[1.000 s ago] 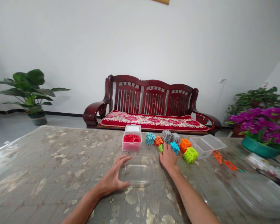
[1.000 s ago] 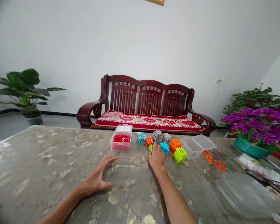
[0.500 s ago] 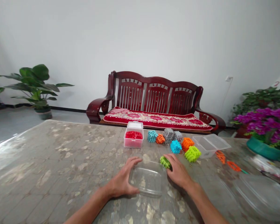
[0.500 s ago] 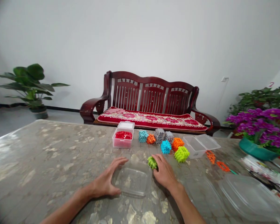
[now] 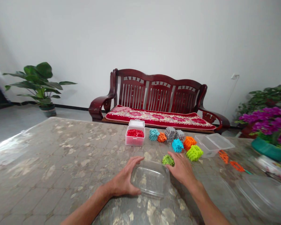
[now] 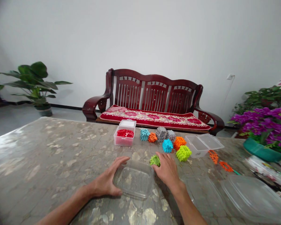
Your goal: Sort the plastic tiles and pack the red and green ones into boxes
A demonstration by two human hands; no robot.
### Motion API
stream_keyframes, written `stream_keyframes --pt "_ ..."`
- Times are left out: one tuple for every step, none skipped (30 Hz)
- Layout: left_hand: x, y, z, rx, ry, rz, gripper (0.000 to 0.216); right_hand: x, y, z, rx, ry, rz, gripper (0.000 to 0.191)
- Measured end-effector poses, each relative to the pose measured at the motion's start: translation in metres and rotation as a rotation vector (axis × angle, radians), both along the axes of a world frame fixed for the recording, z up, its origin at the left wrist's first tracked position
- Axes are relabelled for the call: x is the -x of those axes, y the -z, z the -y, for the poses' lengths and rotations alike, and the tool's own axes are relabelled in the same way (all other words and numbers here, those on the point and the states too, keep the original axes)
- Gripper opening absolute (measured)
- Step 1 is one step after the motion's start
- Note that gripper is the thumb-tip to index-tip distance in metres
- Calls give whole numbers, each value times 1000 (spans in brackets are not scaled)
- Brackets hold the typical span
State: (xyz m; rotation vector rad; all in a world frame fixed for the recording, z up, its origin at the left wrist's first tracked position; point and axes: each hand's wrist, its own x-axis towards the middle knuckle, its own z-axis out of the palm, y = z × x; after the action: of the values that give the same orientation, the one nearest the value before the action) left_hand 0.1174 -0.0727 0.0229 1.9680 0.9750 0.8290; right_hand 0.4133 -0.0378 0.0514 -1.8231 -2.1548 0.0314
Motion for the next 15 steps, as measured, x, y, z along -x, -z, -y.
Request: stream_keyframes --pt "-1 1 0 4 -1 5 112 -1 1 -1 -6 12 2 49" --pt "-2 1 0 7 -2 10 114 -4 1 -2 -20 28 -11 48" --pt "-3 2 0 9 -1 15 115 -6 0 -2 -43 43 -41 49" --pt "-4 3 -1 13 0 23 116 -8 -1 -2 -73 55 -91 49" --pt "-5 4 -1 16 0 33 118 -9 -5 -2 -102 60 -161 51" --pt "-5 4 -1 20 1 44 120 -7 -9 1 -119 49 -241 52" --pt "-6 5 -1 21 3 53 121 -4 -15 4 -118 22 -319 54" --pt "-7 5 -1 20 4 61 123 2 -21 9 -98 -22 -381 55" --pt "-7 6 -1 18 6 67 123 10 -27 15 -62 -80 -418 56" --pt "-8 6 -1 15 7 72 124 20 -32 22 -20 -141 -421 56" --pt "-8 6 0 11 8 79 124 31 -37 29 13 -205 -390 56" --pt "-8 7 0 6 7 87 125 42 -41 35 44 -268 -343 56" --pt "-9 7 1 2 5 95 126 52 -43 40 73 -321 -297 56" --pt "-9 8 1 -3 3 101 126 61 -44 43 97 -365 -255 57" --pt "-9 9 2 -7 1 106 127 68 -43 46 117 -399 -224 58"
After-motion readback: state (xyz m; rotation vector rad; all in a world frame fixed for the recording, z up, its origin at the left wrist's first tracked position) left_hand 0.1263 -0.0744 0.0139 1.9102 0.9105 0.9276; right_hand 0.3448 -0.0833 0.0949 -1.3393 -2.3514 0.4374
